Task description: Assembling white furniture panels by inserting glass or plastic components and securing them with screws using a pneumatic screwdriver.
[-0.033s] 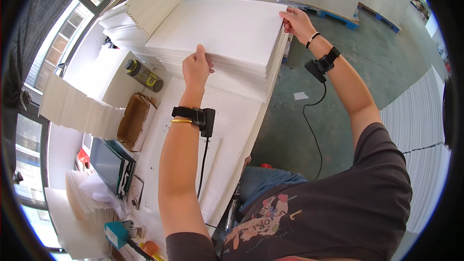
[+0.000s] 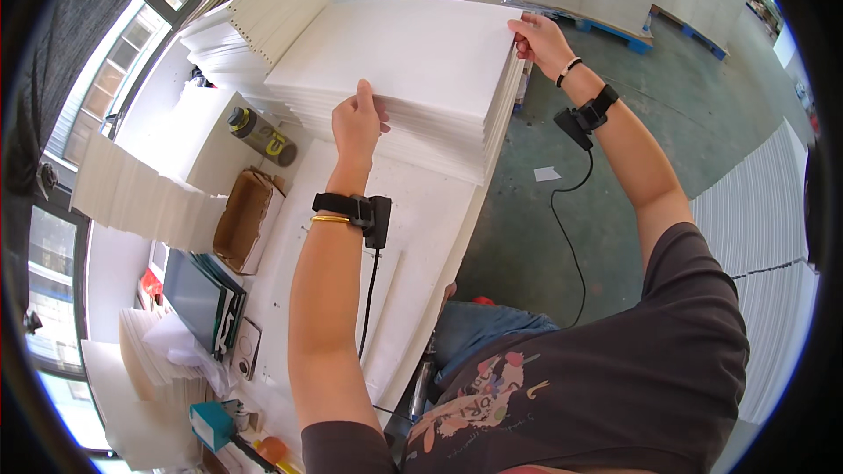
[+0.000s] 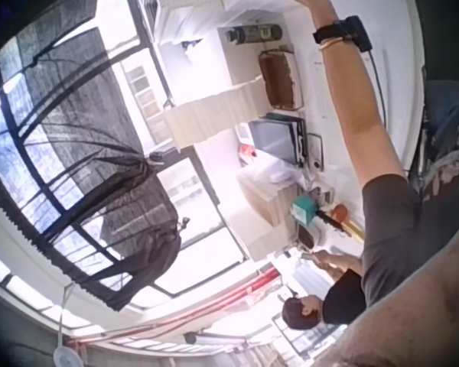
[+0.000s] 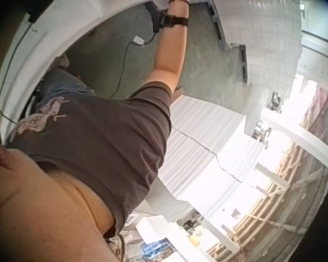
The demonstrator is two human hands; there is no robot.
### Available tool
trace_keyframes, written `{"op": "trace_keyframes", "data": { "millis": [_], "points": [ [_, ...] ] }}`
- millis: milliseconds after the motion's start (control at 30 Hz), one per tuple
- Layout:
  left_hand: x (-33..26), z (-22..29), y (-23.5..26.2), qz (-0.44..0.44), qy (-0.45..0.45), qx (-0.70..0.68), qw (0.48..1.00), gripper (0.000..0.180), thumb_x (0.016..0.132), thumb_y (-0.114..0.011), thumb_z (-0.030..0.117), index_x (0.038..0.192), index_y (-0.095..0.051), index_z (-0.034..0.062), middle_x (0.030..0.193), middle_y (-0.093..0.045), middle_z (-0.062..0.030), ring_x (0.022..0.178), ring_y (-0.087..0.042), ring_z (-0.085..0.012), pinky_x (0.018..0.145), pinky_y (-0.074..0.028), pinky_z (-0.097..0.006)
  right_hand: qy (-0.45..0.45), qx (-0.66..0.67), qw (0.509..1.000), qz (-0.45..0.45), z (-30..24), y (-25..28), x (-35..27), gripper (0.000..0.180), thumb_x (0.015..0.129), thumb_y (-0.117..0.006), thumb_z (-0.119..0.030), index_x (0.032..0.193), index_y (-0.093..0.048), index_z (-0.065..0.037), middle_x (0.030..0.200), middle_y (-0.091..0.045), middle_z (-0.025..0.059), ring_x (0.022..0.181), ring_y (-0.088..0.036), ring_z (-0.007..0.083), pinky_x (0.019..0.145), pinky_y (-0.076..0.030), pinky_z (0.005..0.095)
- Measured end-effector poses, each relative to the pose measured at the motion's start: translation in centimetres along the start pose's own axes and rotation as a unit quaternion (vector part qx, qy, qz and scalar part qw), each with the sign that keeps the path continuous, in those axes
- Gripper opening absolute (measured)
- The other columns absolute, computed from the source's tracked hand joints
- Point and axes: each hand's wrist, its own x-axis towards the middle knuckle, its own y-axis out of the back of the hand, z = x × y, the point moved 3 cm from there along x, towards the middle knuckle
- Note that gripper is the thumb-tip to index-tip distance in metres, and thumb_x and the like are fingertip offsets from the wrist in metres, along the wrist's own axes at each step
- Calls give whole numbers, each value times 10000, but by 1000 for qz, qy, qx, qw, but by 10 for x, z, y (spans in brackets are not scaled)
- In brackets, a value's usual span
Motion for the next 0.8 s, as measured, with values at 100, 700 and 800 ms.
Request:
{"op": "trace_keyframes", "data": {
  "millis": [100, 700, 800],
  "points": [
    [-7, 2, 11, 9, 15, -21, 1000, 550, 902, -409, 440, 645, -551, -26, 572, -557, -74, 451, -542, -161, 461, -410, -261, 9, 14, 1000, 2, -7, 2, -7, 263, 837, -597, -203, 990, -512, -7, 660, -479, -5, 519, -454, 61, 481, -440, 209],
    [-340, -183, 320, -6, 280, 610, 741, 619, 824, -505, 522, 980, -488, -77, 880, -607, -231, 832, -604, -362, 743, -474, -411, 78, -227, 875, -421, 160, -274, -187, 436, 749, -631, -247, 1063, -569, 49, 1051, -594, 207, 991, -567, 277, 813, -472, 338],
    [-371, -195, 331, -14, 420, 515, 747, 690, 792, -536, 556, 952, -481, -113, 798, -617, -232, 707, -631, -330, 672, -495, -387, 108, -355, 816, -442, 167, -314, -173, 496, 701, -661, -299, 1031, -578, 63, 1045, -587, 237, 997, -559, 330, 815, -469, 365]
  ]
}}
